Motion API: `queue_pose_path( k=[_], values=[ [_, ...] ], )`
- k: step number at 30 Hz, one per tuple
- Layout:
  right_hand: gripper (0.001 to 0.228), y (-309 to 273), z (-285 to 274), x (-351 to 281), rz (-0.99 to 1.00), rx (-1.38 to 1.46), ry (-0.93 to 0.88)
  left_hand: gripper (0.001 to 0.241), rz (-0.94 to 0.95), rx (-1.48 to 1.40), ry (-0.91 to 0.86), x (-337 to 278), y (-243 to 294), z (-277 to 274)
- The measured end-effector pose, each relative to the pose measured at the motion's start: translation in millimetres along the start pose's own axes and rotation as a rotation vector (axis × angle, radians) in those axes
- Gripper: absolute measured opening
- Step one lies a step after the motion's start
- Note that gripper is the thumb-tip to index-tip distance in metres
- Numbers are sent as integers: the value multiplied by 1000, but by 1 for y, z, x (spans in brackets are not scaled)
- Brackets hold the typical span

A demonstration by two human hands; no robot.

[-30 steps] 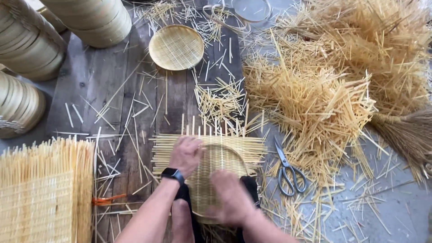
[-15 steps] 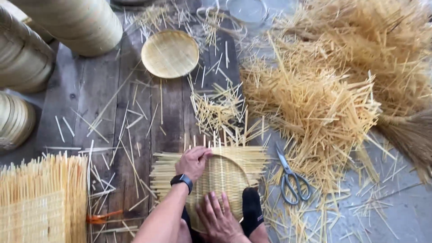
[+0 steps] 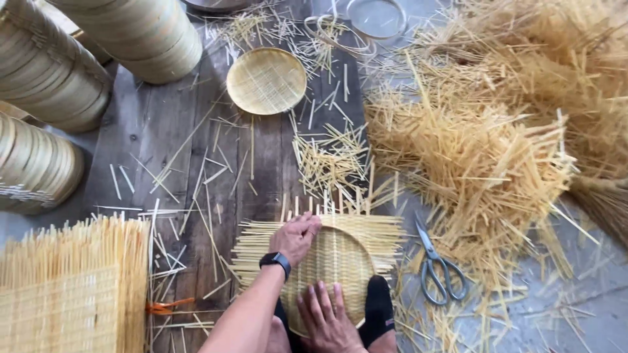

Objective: The person weaves bamboo strips into a flat mat, then uses a wooden mold and a bamboo hoop to shape and trim it into a circular steamer base with scissors.

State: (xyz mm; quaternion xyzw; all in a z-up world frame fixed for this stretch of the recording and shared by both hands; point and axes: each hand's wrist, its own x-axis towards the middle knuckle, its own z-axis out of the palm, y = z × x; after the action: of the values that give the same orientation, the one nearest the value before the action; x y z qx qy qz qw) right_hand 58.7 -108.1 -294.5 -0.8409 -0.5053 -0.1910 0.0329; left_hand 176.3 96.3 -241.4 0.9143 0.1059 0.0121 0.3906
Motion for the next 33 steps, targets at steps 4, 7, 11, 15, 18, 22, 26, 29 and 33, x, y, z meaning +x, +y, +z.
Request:
queue_pose_path(
  k=[4, 7, 11, 15, 18, 22, 26, 29, 33],
  values=[
    [95, 4, 17, -1, -49, 37, 24, 38, -119, -47, -54, -5, 20, -16],
    [87, 6, 49, -5, -38, -170, 214, 34, -112, -28, -37, 5, 7, -4],
    [64, 4, 44, -13, -32, -161, 115, 31, -99, -190, 3, -3, -13, 14],
    [73, -2, 14, 7, -14, 46, 82, 19, 84, -138, 150, 5, 0, -2],
    [44, -3, 33, 2, -24, -296, 277, 19, -62, -45, -1, 3, 1, 1],
    [45, -4, 11, 5, -41, -212, 192, 21, 34, -98, 105, -1, -6, 3],
    [41, -8, 58, -7, 59, -186, 259, 28, -27, -83, 37, 0, 13, -12],
    [30, -13, 67, 3, 82, -218, 332, 32, -74, -22, -17, 12, 0, 4],
    [50, -28, -11, 18, 190, 81, 87, 34, -218, 10, -87, -7, 7, 7]
  ],
)
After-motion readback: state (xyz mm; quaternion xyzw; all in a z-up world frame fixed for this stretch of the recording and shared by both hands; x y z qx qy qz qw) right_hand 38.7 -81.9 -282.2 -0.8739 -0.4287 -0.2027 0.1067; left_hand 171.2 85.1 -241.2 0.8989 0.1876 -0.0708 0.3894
